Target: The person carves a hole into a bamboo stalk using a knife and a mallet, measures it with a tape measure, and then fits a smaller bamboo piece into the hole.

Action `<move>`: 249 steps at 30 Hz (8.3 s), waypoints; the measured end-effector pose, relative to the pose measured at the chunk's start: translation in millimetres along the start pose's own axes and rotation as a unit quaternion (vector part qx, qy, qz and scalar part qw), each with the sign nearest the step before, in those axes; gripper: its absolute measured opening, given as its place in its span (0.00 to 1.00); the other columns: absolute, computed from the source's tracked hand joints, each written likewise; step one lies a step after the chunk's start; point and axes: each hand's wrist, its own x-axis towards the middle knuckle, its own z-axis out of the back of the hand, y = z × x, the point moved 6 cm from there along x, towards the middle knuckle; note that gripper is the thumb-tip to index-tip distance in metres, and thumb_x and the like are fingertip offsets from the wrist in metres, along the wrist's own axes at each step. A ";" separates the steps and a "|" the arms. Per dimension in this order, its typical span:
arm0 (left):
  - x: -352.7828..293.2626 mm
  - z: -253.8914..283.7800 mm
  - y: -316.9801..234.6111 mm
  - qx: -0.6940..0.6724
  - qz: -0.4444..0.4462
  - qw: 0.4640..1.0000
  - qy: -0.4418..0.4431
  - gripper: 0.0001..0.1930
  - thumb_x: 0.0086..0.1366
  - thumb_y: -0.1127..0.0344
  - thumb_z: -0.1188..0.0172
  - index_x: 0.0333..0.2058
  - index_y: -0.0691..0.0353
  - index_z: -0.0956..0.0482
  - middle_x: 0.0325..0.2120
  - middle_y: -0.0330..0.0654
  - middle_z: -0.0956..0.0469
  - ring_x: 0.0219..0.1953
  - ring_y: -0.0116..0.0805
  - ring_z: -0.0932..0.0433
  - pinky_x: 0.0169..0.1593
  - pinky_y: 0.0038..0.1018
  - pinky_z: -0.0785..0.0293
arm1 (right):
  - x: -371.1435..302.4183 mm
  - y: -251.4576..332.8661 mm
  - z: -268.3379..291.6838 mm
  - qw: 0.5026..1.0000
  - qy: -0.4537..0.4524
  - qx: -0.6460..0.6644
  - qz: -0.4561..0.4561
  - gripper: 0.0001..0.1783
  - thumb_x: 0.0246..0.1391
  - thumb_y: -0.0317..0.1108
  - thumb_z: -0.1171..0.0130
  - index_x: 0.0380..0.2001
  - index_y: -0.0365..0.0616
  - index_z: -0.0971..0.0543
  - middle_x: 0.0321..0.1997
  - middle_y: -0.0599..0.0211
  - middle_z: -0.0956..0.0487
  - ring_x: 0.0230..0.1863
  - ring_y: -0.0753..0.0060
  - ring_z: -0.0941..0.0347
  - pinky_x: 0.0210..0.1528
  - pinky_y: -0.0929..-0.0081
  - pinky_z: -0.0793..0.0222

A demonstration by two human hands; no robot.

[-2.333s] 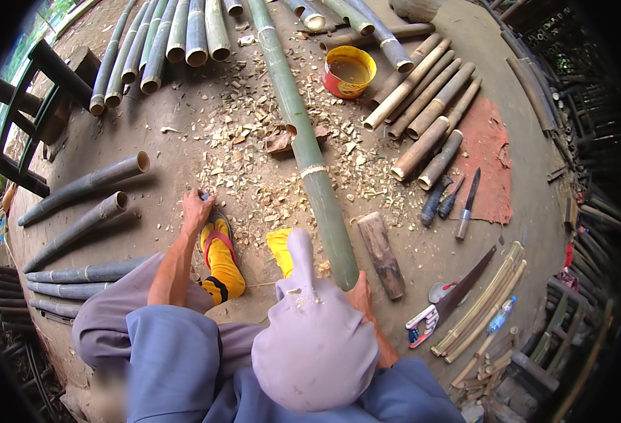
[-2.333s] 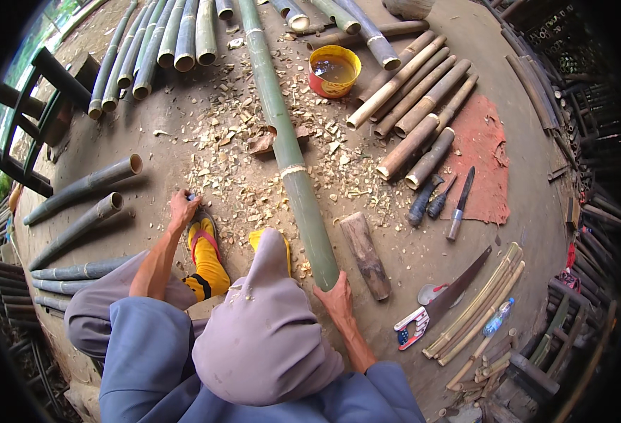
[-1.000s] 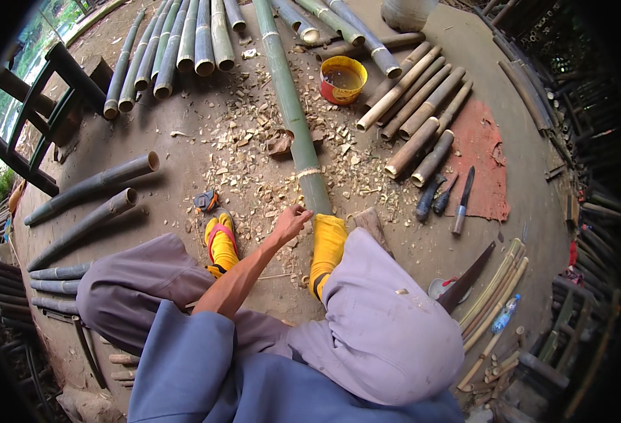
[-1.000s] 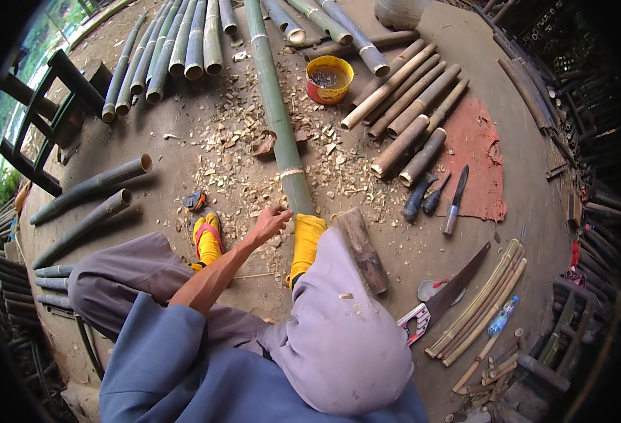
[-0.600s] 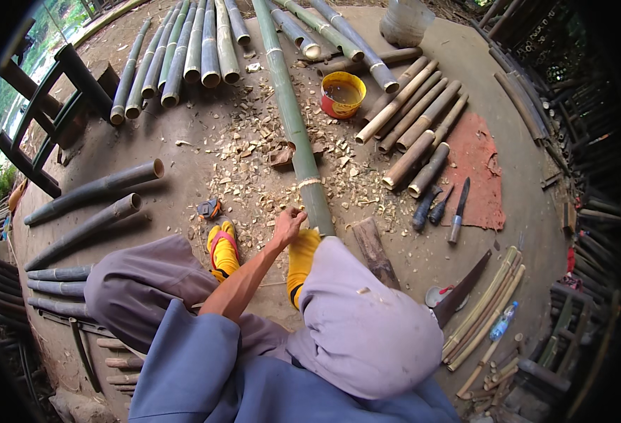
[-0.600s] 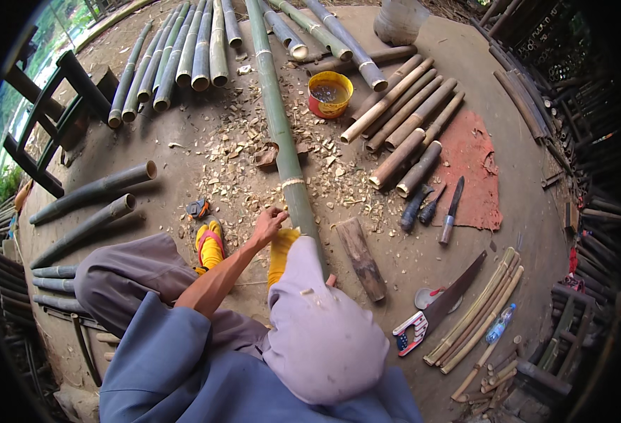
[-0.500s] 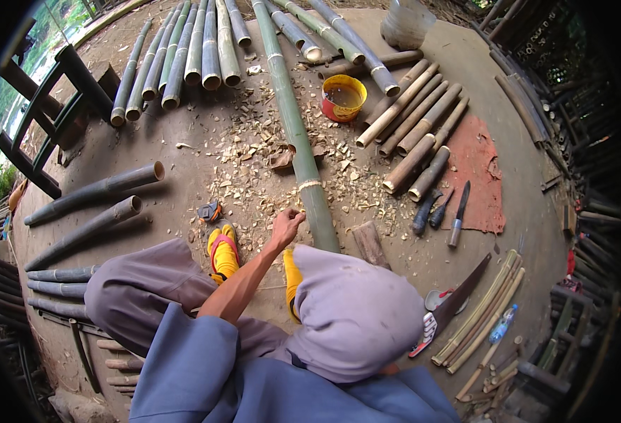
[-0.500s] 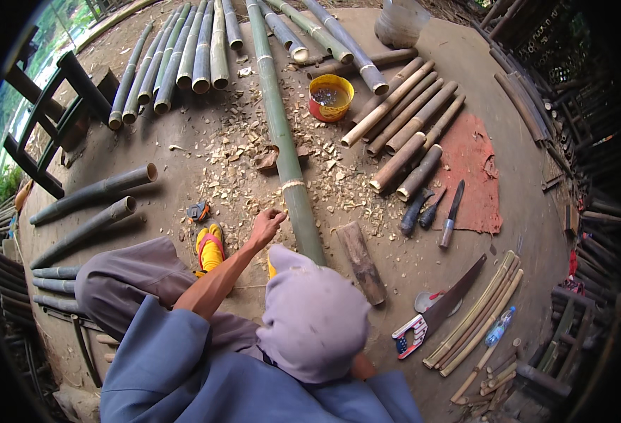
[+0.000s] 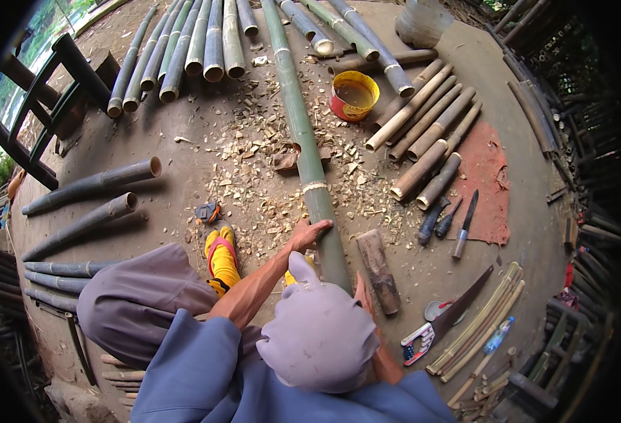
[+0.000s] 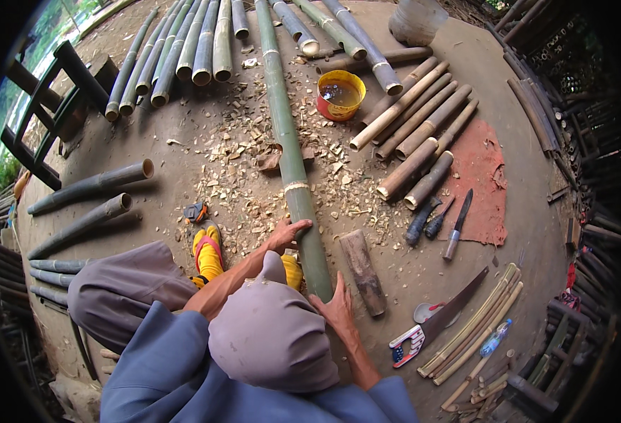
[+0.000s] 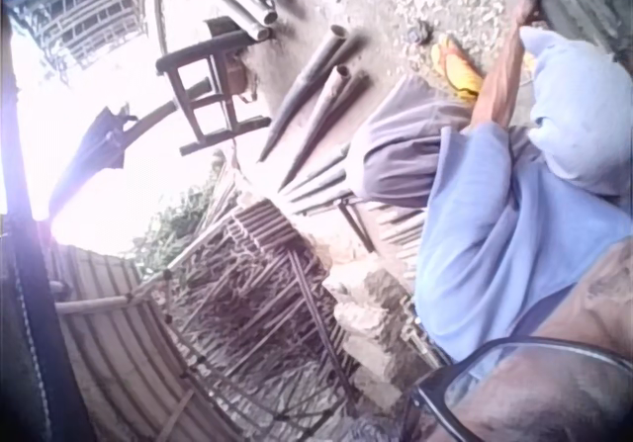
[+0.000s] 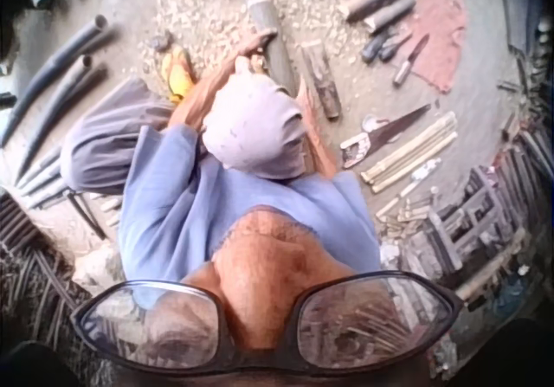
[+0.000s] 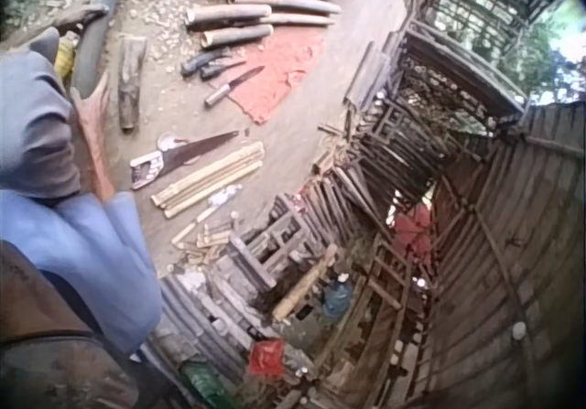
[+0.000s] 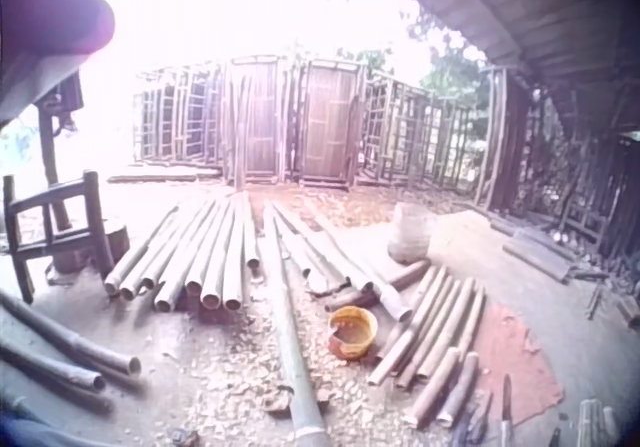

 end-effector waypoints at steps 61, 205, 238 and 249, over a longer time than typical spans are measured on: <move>29.0 31.2 -18.6 -0.009 -0.089 0.972 -0.218 0.30 0.55 0.56 0.34 0.50 0.66 0.34 0.30 0.40 0.29 0.23 0.26 0.32 0.23 0.22 0.30 | -52.9 -151.3 -56.7 0.951 0.290 -0.027 -0.101 0.28 0.47 0.44 0.39 0.46 0.35 0.31 0.43 0.39 0.25 0.46 0.36 0.28 0.46 0.52 0.29; -89.1 -5.0 -219.6 -0.097 -0.603 0.738 -0.288 0.11 0.56 0.79 0.47 0.36 0.63 0.37 0.23 0.43 0.32 0.22 0.32 0.29 0.33 0.35 0.26 | 155.6 -15.5 98.9 0.989 -0.057 0.128 0.042 0.19 0.40 0.31 0.37 0.38 0.40 0.30 0.25 0.57 0.24 0.27 0.59 0.23 0.32 0.64 0.29; -86.5 4.9 -224.2 -0.039 -0.660 0.739 -0.133 0.14 0.51 0.81 0.49 0.35 0.61 0.39 0.18 0.40 0.32 0.19 0.29 0.30 0.31 0.31 0.25 | 314.3 113.8 144.0 0.801 -0.078 -0.336 0.489 0.10 0.39 0.28 0.40 0.29 0.47 0.28 0.27 0.66 0.27 0.30 0.63 0.28 0.31 0.67 0.33; -90.5 -0.5 -224.8 0.013 -0.641 0.759 -0.113 0.11 0.57 0.72 0.45 0.35 0.59 0.39 0.20 0.40 0.34 0.20 0.29 0.33 0.32 0.32 0.30 | 312.0 114.3 125.9 0.834 -0.070 -0.292 0.464 0.14 0.36 0.26 0.41 0.31 0.48 0.28 0.26 0.70 0.29 0.30 0.64 0.30 0.30 0.67 0.35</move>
